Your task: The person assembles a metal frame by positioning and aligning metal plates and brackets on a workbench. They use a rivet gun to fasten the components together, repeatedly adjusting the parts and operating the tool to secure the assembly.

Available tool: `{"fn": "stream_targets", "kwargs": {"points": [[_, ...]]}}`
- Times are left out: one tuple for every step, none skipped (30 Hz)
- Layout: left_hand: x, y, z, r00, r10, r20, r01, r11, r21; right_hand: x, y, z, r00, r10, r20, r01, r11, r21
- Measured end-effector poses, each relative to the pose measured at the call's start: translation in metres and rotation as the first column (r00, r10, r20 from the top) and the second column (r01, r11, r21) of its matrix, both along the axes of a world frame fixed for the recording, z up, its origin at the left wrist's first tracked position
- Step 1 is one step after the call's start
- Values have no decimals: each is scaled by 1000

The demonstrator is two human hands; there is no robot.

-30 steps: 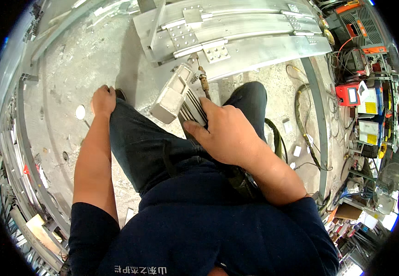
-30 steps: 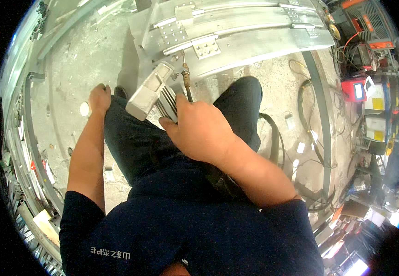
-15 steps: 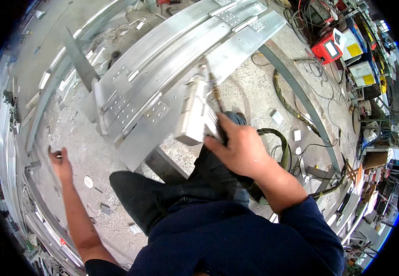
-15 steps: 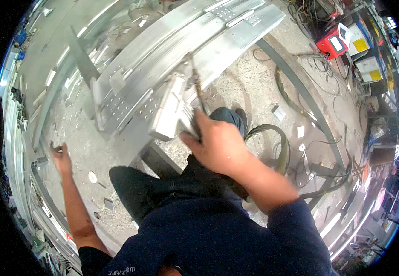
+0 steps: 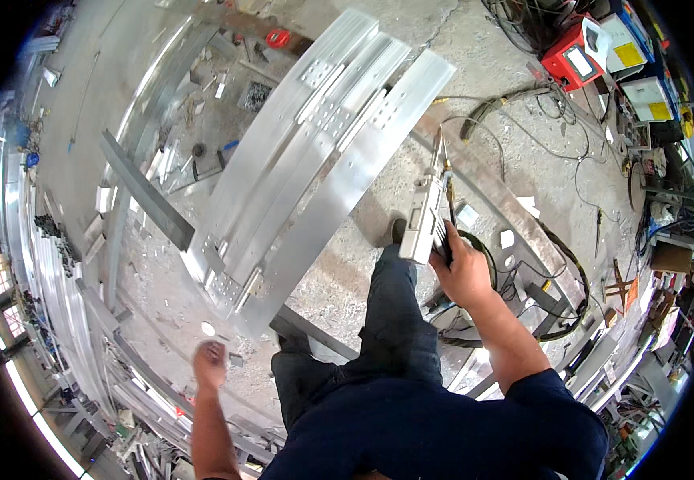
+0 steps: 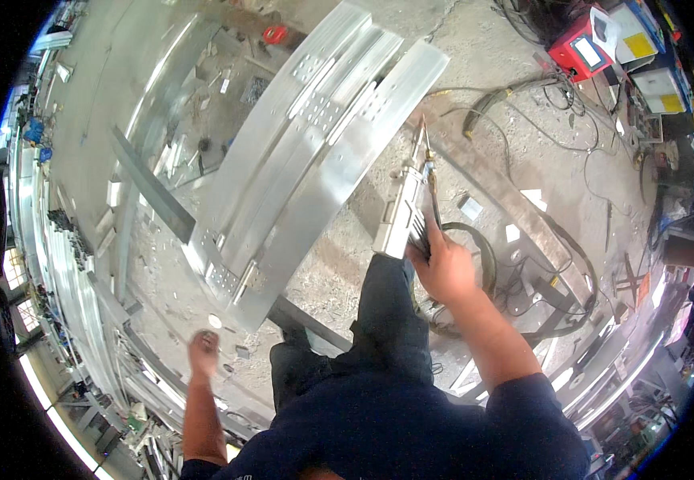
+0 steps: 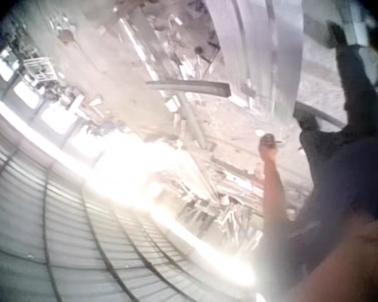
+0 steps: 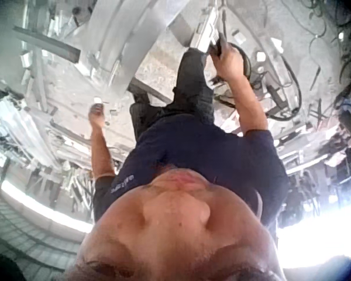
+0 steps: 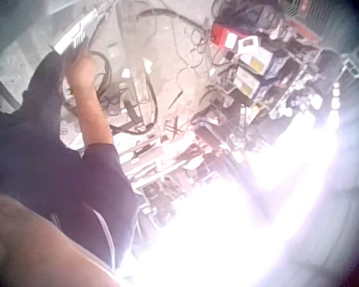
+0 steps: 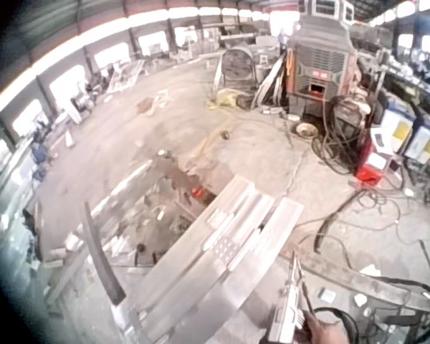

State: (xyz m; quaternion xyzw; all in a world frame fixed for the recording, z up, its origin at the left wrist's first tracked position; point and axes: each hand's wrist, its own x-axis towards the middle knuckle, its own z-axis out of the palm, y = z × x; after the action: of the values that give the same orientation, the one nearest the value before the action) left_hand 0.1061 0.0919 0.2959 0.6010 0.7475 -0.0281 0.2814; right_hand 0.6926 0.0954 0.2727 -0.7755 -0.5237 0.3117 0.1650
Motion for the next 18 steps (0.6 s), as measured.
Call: {"fn": "stream_targets", "kwargs": {"points": [[9,-11,-2,969,-211,-127,207,977,-49,21,-1,-2,1000,-25,13,25,1000,-13],[19,-14,1,876,-420,-238,401,907,-127,39,-3,-1,998,-56,27,57,998,-31],[41,-11,12,899,-386,-205,348,916,-198,56,2,10,998,-61,-1,61,991,-115],[69,-5,15,923,-349,-161,300,917,-262,72,2,19,997,-79,12,80,984,-158],[93,2,16,934,-330,-135,295,929,-225,89,3,27,996,-78,40,85,978,-191],[110,12,16,945,-310,-108,286,940,-188,104,6,37,995,-75,66,88,971,-224],[121,21,12,953,-300,-44,288,942,-174,121,14,52,994,-107,26,109,934,-341],[130,32,10,961,-277,2,274,952,-135,138,12,46,996,-83,36,91,941,-327],[153,47,11,967,-249,61,254,962,-103,155,19,52,995,-79,55,94,917,-387],[167,60,13,969,-219,111,227,972,-67,169,33,56,995,-71,64,92,894,-439],[168,68,7,965,-237,111,247,966,-82,179,45,62,993,-97,74,120,877,-465],[177,80,3,968,-222,116,235,966,-112,194,49,54,990,-95,102,130,893,-431],[191,95,-2,973,-197,117,212,968,-131,204,57,44,986,-107,128,151,899,-411],[201,109,-9,978,-172,120,189,970,-153,211,66,37,981,-117,155,170,905,-391],[190,110,-31,973,-190,130,202,975,-92,217,79,28,977,-136,166,200,854,-480],[197,118,-42,970,-199,142,212,974,-83,221,90,29,971,-168,169,233,825,-515],[204,131,-55,966,-209,154,222,972,-75,231,93,11,966,-144,213,226,871,-436],[217,138,-71,959,-216,181,235,968,-88,243,87,-6,956,-118,270,217,902,-373]]}}
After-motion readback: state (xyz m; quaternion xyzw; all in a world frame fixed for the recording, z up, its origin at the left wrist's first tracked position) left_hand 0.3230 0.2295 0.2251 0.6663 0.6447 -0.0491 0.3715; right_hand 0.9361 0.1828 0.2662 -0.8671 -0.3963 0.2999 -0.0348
